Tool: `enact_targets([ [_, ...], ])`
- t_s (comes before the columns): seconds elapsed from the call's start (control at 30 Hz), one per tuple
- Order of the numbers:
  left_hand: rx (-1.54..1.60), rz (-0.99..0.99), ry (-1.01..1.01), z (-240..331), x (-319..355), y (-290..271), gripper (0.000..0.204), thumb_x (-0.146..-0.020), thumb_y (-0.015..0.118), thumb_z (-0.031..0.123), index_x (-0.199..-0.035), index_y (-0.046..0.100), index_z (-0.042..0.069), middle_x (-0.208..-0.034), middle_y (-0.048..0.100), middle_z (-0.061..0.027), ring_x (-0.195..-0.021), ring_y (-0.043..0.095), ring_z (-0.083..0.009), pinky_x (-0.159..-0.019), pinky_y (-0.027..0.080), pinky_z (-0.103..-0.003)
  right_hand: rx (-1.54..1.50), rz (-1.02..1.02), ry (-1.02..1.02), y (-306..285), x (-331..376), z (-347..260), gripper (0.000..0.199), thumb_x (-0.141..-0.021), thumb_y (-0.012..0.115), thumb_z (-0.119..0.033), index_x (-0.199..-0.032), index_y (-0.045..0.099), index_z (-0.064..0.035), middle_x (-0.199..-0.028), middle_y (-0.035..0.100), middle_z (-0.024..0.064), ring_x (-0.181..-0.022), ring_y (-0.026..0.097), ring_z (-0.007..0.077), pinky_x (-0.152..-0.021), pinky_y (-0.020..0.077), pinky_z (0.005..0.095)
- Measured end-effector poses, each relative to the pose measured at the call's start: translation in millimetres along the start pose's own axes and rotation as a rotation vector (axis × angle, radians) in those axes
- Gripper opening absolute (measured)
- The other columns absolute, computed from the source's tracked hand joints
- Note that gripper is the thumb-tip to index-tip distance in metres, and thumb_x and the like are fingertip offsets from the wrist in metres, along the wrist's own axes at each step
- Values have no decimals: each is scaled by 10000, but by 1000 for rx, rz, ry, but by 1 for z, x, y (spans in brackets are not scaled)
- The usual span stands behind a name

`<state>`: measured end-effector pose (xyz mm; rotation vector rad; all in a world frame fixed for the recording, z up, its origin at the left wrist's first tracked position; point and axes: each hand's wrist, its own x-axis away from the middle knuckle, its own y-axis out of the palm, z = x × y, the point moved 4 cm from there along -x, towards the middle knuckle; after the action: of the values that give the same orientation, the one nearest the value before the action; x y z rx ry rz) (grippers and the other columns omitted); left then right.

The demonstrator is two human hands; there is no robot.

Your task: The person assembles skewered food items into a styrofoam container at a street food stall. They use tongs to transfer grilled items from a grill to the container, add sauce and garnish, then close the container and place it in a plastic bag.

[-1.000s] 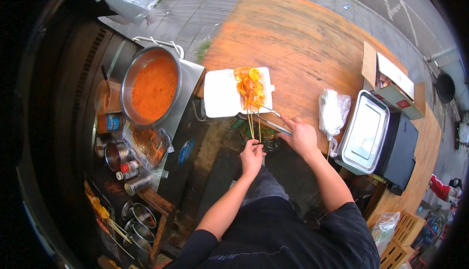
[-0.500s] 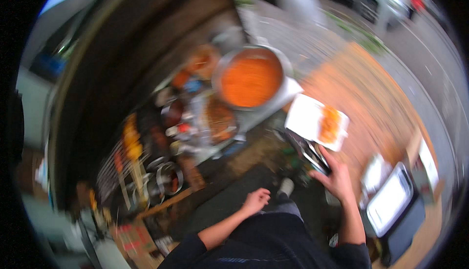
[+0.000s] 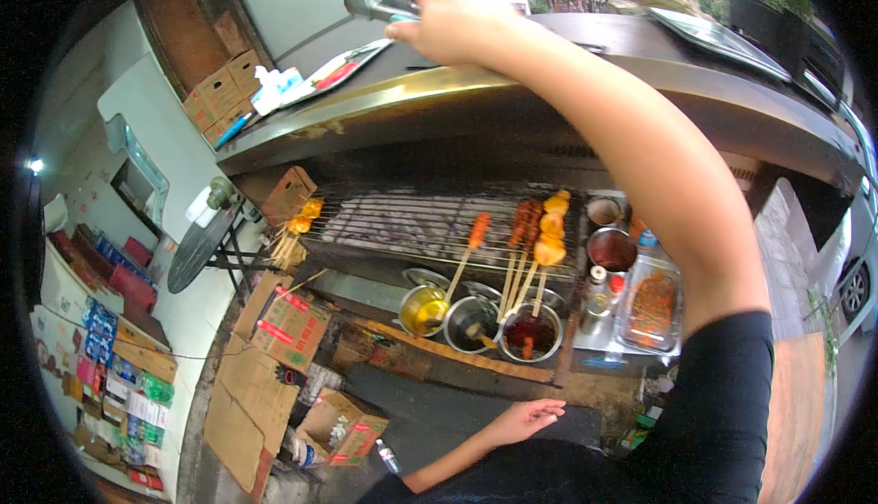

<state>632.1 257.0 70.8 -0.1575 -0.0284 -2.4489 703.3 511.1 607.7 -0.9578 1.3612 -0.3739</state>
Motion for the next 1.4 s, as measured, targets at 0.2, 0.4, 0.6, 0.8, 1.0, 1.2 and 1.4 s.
enact_targets([
  [0.2, 188, 339, 2, -4, 60, -75, 377, -1009, 570, 150, -1368, 535, 39, -1207, 679, -74, -1069, 633, -131, -921, 494, -277, 331, -310, -219, 133, -181, -125, 321, -844, 537, -130, -1074, 734, -26, -1097, 706, 184, -997, 688, 338, -863, 555, 446],
  [0.4, 213, 526, -20, 6, 87, -111, 341, -1007, 562, 136, -1325, 587, 16, -1154, 698, -72, -915, 638, -105, -841, 508, -255, 53, -113, -132, 206, -221, -148, 265, -826, 629, -297, -881, 791, -95, -894, 749, 126, -847, 730, 285, -765, 564, 411],
  [0.6, 40, 643, 93, 69, 32, -153, 242, -986, 585, 123, -1180, 687, 20, -948, 730, -71, -684, 598, -71, -619, 498, -222, 112, 93, -260, 162, -169, -150, 253, -823, 636, -258, -935, 784, -86, -892, 742, 165, -876, 730, 300, -770, 569, 413],
  [0.8, -494, 793, 358, 96, -41, -183, 304, -913, 653, 98, -1203, 639, 5, -1071, 673, -143, -825, 659, -229, -705, 519, -290, -570, -189, -327, 144, 143, -52, 212, -843, 647, -133, -707, 592, 20, -625, 586, 205, -624, 644, 373, -618, 524, 445],
  [1.0, 383, 527, -101, 37, -98, -178, 466, -1019, 549, 137, -1448, 397, 39, -1175, 650, -100, -927, 674, -175, -810, 553, -297, -838, -462, 1069, 246, 361, 56, 406, -956, 618, -284, -1186, 611, 51, -782, 694, 130, -622, 693, 194, -573, 541, 353],
  [1.2, 664, 416, -111, 34, -103, -171, 310, -1014, 545, 108, -1321, 544, 68, -988, 692, -63, -770, 633, -108, -683, 518, -236, -1280, -247, 1094, 293, 385, 63, 269, -990, 583, -213, -1034, 630, 49, -745, 677, 64, -528, 537, 91, -482, 431, 267],
  [1.4, 635, 476, -183, 38, -90, -167, 367, -1047, 470, 329, -1298, 551, 73, -1009, 684, -72, -793, 630, -130, -687, 498, -270, -1024, -213, 937, 279, 378, 73, 242, -984, 595, -216, -877, 625, -1, -693, 644, 28, -566, 560, 102, -534, 452, 276],
])
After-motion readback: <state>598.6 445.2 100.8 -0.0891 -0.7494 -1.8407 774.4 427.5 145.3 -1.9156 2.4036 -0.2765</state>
